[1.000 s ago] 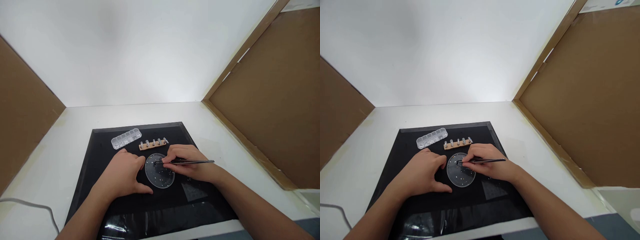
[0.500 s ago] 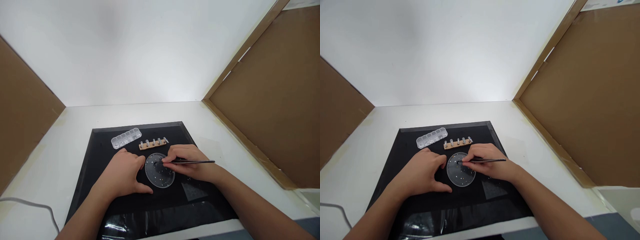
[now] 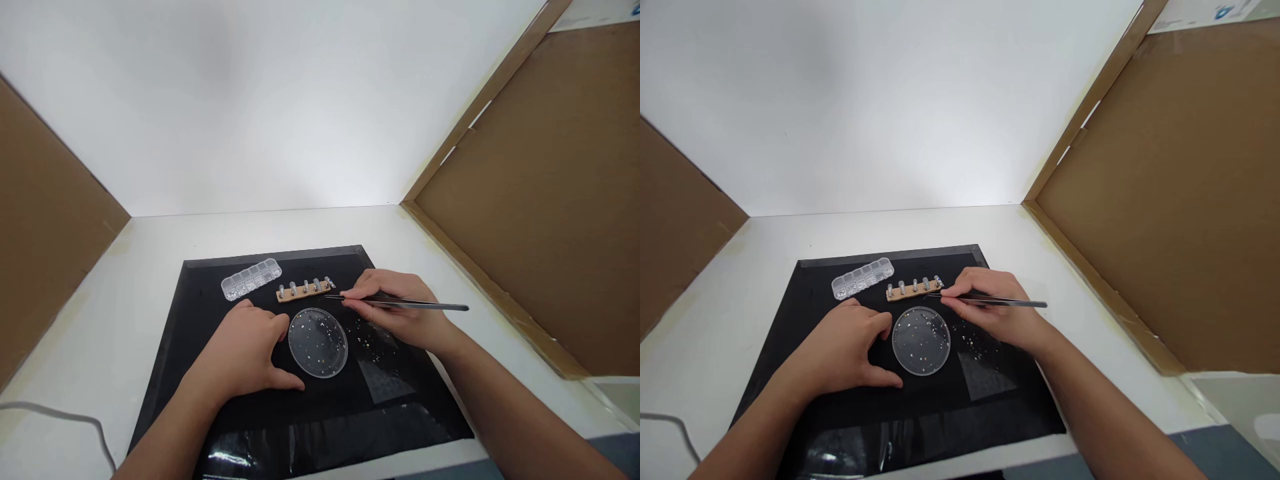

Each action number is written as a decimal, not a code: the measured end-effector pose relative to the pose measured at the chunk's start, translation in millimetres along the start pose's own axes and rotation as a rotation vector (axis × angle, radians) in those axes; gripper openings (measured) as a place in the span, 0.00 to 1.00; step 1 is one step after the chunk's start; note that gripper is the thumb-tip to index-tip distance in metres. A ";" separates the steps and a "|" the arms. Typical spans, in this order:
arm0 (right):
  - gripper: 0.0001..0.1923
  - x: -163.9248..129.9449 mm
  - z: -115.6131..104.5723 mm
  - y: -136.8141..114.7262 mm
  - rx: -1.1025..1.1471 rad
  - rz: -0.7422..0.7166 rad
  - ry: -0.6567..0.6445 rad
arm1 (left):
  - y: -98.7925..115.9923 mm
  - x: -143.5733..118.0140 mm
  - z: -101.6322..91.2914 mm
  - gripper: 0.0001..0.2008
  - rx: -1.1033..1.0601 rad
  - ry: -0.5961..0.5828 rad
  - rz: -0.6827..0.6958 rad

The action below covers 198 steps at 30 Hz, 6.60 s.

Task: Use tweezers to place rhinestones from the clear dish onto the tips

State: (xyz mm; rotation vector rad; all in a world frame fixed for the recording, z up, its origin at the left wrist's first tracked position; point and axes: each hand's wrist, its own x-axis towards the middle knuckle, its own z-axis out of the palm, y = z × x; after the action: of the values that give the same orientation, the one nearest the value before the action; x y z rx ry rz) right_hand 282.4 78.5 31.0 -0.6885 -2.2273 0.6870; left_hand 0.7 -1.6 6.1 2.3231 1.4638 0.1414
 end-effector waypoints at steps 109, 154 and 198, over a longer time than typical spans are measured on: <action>0.08 3.1 -2.1 7.9 -0.187 0.199 0.157 | 0.4 2.4 1.4 0.31 -0.001 -0.010 -0.009; 0.06 2.4 -2.7 5.8 -0.218 0.151 0.161 | -0.1 2.0 2.6 0.30 -0.003 -0.002 -0.005; 0.02 -3.7 -6.3 -9.1 0.064 0.117 -0.095 | 3.7 -2.2 -0.6 0.25 -0.025 0.078 0.056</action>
State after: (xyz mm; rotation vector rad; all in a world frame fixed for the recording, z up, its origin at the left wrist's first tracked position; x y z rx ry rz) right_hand 286.9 71.3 39.0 -0.7730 -2.2543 0.8619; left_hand 2.7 -4.8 8.4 2.3640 1.4258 0.2668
